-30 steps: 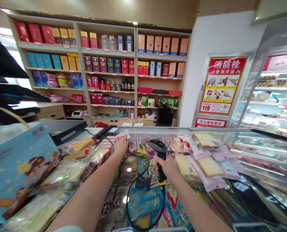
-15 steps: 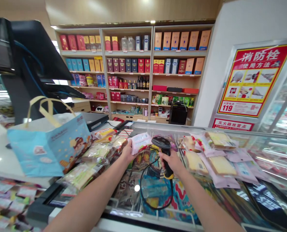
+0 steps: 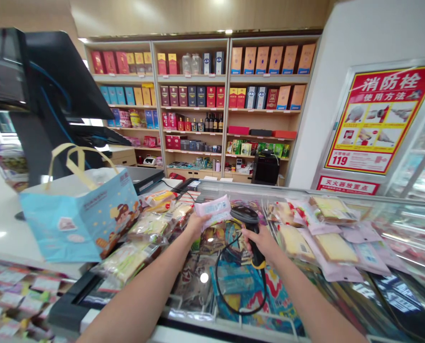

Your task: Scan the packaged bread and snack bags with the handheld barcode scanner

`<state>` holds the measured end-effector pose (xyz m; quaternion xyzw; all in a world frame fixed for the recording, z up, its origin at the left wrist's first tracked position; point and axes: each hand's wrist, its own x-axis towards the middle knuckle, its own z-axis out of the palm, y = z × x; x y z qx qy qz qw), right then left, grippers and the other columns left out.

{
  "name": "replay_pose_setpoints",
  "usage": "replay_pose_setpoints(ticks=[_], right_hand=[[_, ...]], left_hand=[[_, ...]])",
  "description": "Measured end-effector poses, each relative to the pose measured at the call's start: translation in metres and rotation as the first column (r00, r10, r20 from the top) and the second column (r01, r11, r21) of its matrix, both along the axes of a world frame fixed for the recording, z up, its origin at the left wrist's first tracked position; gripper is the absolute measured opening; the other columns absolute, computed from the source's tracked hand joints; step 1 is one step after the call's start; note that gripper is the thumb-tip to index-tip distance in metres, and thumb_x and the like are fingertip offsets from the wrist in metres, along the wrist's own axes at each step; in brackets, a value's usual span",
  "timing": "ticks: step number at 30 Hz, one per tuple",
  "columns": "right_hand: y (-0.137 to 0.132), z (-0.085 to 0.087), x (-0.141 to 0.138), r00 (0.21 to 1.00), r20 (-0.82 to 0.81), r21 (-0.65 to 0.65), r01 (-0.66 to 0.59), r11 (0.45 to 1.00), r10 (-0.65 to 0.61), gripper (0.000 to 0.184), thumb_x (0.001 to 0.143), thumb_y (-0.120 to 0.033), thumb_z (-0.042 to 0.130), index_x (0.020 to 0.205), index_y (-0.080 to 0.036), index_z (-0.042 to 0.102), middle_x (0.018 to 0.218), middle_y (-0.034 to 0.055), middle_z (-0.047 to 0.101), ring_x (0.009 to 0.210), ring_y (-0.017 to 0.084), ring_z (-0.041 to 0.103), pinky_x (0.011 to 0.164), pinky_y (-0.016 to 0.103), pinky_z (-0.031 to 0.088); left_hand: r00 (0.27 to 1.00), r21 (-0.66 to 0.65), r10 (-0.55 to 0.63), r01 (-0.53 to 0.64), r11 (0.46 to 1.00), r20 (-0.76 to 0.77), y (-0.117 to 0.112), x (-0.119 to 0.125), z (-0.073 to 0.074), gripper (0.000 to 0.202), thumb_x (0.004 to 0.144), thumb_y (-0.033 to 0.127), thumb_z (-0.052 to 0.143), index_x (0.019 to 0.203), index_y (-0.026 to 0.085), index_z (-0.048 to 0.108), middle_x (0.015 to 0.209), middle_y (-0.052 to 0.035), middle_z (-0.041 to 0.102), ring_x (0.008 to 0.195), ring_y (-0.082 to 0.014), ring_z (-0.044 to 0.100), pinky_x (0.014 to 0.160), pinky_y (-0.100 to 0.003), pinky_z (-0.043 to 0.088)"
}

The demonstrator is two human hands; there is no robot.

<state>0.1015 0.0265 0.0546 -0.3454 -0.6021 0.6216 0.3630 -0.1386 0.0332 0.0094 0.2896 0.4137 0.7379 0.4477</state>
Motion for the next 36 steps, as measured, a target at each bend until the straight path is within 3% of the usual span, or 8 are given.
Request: replay_pose_setpoints(ticks=[6, 10, 14, 19, 30, 36], right_hand=[[0.001, -0.005, 0.000, 0.999, 0.005, 0.054, -0.032, 0.998, 0.032, 0.039, 0.063, -0.046, 0.071, 0.084, -0.019, 0.053, 0.052, -0.0073, 0.052, 0.038, 0.010, 0.047, 0.037, 0.023, 0.040], [0.004, 0.000, 0.009, 0.985, 0.160, 0.169, -0.086, 0.982, 0.059, 0.029, 0.069, -0.043, 0.066, 0.080, -0.020, 0.053, 0.046, -0.0068, 0.051, 0.037, 0.011, 0.047, 0.040, 0.024, 0.040], [0.006, 0.014, 0.024, 0.914, 0.404, 0.306, -0.180, 0.935, 0.044, 0.026, 0.068, -0.031, 0.069, 0.088, -0.018, 0.060, 0.046, -0.0062, 0.054, 0.040, 0.014, 0.051, 0.046, 0.025, 0.041], [0.006, 0.019, 0.030, 0.883, 0.470, 0.440, -0.251, 0.862, 0.017, 0.031, 0.066, -0.026, 0.070, 0.096, -0.018, 0.067, 0.066, 0.0000, 0.067, 0.063, 0.020, 0.063, 0.061, 0.029, 0.046], [-0.002, 0.023, 0.025, 0.851, 0.522, 0.450, -0.323, 0.833, 0.048, 0.038, 0.068, -0.024, 0.064, 0.106, -0.017, 0.066, 0.083, 0.0043, 0.070, 0.078, 0.024, 0.065, 0.071, 0.033, 0.048], [-0.003, 0.025, 0.024, 0.838, 0.541, 0.425, -0.347, 0.836, 0.073, 0.038, 0.070, -0.024, 0.063, 0.107, -0.017, 0.065, 0.086, 0.0053, 0.070, 0.084, 0.025, 0.064, 0.072, 0.033, 0.048]], left_hand=[[0.998, -0.022, -0.004, 0.002, 1.000, -0.059, 0.002, -0.005, 0.002, 0.055, 0.039, 0.015, 0.087, 0.090, 0.009, 0.068, 0.085, -0.0116, 0.074, 0.091, -0.0308, 0.069, 0.081, -0.039, 0.057], [0.974, -0.119, -0.048, 0.022, 0.993, -0.220, -0.001, -0.009, 0.014, 0.046, 0.041, 0.014, 0.084, 0.083, 0.011, 0.067, 0.081, -0.0089, 0.073, 0.083, -0.0264, 0.069, 0.076, -0.035, 0.056], [0.895, -0.204, -0.120, 0.033, 0.978, -0.429, -0.011, -0.023, 0.035, 0.035, 0.050, 0.014, 0.077, 0.083, 0.015, 0.066, 0.078, -0.0044, 0.072, 0.074, -0.0209, 0.067, 0.069, -0.030, 0.054], [0.761, -0.210, -0.084, -0.069, 0.975, -0.643, -0.020, -0.033, 0.049, 0.030, 0.055, 0.017, 0.075, 0.082, 0.017, 0.063, 0.072, -0.0005, 0.068, 0.073, -0.0203, 0.065, 0.065, -0.026, 0.050], [0.634, -0.195, -0.078, -0.117, 0.974, -0.770, -0.020, -0.038, 0.048, 0.030, 0.057, 0.024, 0.071, 0.085, 0.016, 0.063, 0.075, 0.0010, 0.066, 0.073, -0.0181, 0.062, 0.066, -0.025, 0.047], [0.654, -0.191, -0.083, -0.096, 0.977, -0.752, -0.019, -0.040, 0.046, 0.032, 0.056, 0.026, 0.072, 0.085, 0.016, 0.062, 0.076, 0.0005, 0.066, 0.074, -0.0185, 0.063, 0.066, -0.025, 0.048]])
